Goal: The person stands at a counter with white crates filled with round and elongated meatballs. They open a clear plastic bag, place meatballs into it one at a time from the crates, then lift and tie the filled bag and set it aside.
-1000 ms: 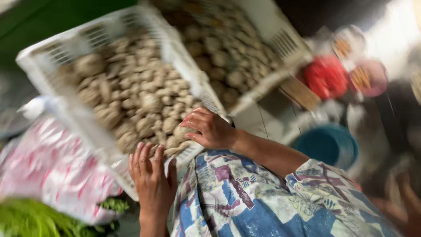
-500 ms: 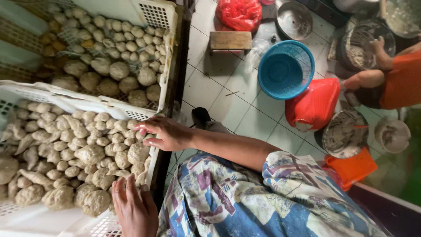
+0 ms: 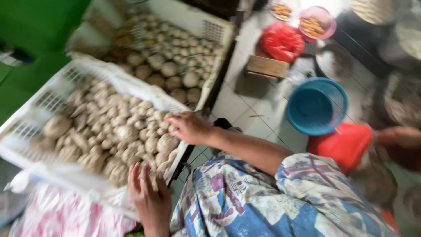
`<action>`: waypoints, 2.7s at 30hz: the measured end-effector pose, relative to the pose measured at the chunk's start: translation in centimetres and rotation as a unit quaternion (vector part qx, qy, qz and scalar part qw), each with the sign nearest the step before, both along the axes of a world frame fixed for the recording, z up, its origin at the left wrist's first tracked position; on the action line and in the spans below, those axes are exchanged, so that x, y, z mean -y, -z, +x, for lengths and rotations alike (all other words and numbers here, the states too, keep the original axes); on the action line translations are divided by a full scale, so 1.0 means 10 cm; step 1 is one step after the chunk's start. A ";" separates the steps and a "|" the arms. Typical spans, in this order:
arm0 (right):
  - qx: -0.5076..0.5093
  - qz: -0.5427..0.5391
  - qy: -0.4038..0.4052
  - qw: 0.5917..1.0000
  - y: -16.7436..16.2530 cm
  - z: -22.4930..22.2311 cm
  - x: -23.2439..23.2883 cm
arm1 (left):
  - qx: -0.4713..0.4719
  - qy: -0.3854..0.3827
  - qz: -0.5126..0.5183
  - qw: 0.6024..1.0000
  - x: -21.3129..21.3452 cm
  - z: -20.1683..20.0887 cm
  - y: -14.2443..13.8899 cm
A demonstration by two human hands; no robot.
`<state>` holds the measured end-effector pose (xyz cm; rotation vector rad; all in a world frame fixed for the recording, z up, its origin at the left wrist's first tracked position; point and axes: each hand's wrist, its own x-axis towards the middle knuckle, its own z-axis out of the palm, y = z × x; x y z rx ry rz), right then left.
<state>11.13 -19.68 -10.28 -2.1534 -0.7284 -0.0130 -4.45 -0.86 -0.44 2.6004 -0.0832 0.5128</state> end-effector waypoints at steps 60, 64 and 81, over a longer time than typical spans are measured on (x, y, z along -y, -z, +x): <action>0.224 -0.054 -0.245 0.942 -0.02 0.68 -0.59 | 0.052 -0.529 0.187 0.826 -1.45 -0.98 1.12; 0.209 -0.059 -0.232 0.948 -0.03 0.68 -0.60 | 0.020 -0.494 0.183 0.850 -1.58 -0.98 1.15; 0.187 -0.072 -0.213 0.956 -0.08 0.70 -0.66 | -0.041 -0.459 -0.076 0.884 -2.08 -0.94 1.02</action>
